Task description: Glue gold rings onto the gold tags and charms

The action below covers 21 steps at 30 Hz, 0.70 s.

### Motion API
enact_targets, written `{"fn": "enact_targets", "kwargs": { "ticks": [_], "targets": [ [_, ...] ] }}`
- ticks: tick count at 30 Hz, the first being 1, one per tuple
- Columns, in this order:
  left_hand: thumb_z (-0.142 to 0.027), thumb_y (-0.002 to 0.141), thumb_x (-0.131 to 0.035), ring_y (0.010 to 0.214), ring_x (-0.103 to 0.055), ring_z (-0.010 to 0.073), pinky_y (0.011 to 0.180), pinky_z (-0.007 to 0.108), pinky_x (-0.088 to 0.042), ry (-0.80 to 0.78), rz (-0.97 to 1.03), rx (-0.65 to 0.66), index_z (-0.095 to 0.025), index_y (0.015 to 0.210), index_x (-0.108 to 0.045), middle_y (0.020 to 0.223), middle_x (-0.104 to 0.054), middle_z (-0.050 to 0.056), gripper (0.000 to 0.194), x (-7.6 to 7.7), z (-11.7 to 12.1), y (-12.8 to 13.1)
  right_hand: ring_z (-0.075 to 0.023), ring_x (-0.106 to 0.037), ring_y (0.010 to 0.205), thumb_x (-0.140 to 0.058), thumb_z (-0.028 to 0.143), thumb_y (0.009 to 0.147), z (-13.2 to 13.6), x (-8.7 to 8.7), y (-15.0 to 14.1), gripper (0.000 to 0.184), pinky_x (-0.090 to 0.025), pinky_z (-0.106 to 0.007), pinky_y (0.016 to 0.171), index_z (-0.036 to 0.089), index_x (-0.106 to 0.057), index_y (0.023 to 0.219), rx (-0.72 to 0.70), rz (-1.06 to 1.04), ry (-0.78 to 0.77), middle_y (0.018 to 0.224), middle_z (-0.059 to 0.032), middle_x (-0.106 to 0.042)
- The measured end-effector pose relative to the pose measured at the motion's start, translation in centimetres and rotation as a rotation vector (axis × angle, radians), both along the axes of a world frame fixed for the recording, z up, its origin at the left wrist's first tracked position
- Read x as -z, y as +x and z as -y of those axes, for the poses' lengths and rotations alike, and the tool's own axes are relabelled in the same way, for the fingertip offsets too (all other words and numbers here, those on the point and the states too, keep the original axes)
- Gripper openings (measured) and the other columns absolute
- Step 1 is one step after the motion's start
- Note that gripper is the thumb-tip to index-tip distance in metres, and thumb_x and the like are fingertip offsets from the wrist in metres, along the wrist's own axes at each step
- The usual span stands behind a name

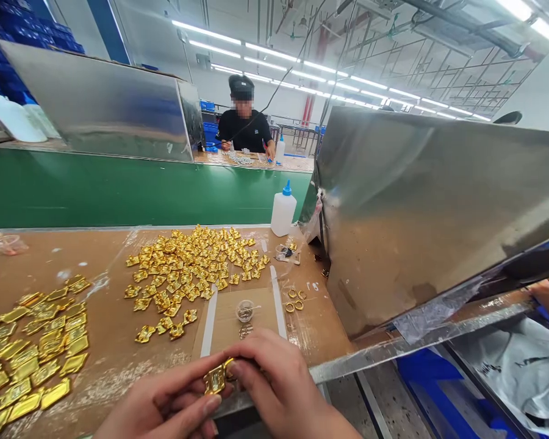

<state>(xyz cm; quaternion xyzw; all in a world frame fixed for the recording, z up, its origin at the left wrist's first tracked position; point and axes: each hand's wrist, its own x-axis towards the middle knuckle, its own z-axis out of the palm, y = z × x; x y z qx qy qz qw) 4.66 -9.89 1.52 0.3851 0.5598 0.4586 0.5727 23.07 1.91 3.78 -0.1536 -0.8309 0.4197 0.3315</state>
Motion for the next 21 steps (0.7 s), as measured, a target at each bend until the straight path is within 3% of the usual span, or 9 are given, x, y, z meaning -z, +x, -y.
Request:
{"fn": "enact_targets", "kwargs": {
  "ticks": [5, 13, 21],
  "targets": [
    [-0.043, 0.086, -0.078, 0.068, -0.078, 0.0213, 0.063, 0.027, -0.060, -0.036, 0.040, -0.003, -0.024, 0.137, -0.070, 0.070, -0.078, 0.001, 0.055, 0.2, 0.0, 0.1, -0.0152, -0.069, 0.081, -0.065, 0.019, 0.099, 0.1, 0.1, 0.0, 0.012, -0.053, -0.023, 0.073, 0.023, -0.074, 0.106, 0.042, 0.034, -0.006, 0.090, -0.0033, -0.075],
    [-0.032, 0.090, -0.069, 0.071, -0.078, 0.0202, 0.069, 0.024, -0.061, 0.134, -0.287, -0.025, -0.032, 0.129, -0.076, 0.086, -0.083, 0.001, 0.040, -0.6, -0.3, 0.3, -0.0158, -0.072, 0.083, -0.059, 0.012, 0.099, 0.8, 0.6, -0.7, 0.024, -0.056, -0.022, 0.074, 0.022, -0.069, 0.118, 0.060, 0.014, 0.179, 0.095, -0.0054, -0.076],
    [-0.025, 0.089, -0.069, 0.084, -0.081, 0.0222, 0.078, 0.025, -0.063, 0.182, -0.335, -0.065, -0.032, 0.127, -0.077, 0.107, -0.085, 0.002, 0.040, -0.7, -0.8, 0.6, -0.0149, -0.067, 0.072, -0.055, 0.013, 0.099, 1.4, 2.1, -1.0, 0.012, -0.053, -0.023, 0.067, 0.023, -0.059, 0.105, 0.119, 0.076, 0.251, 0.086, -0.0019, -0.072]
  ]
}}
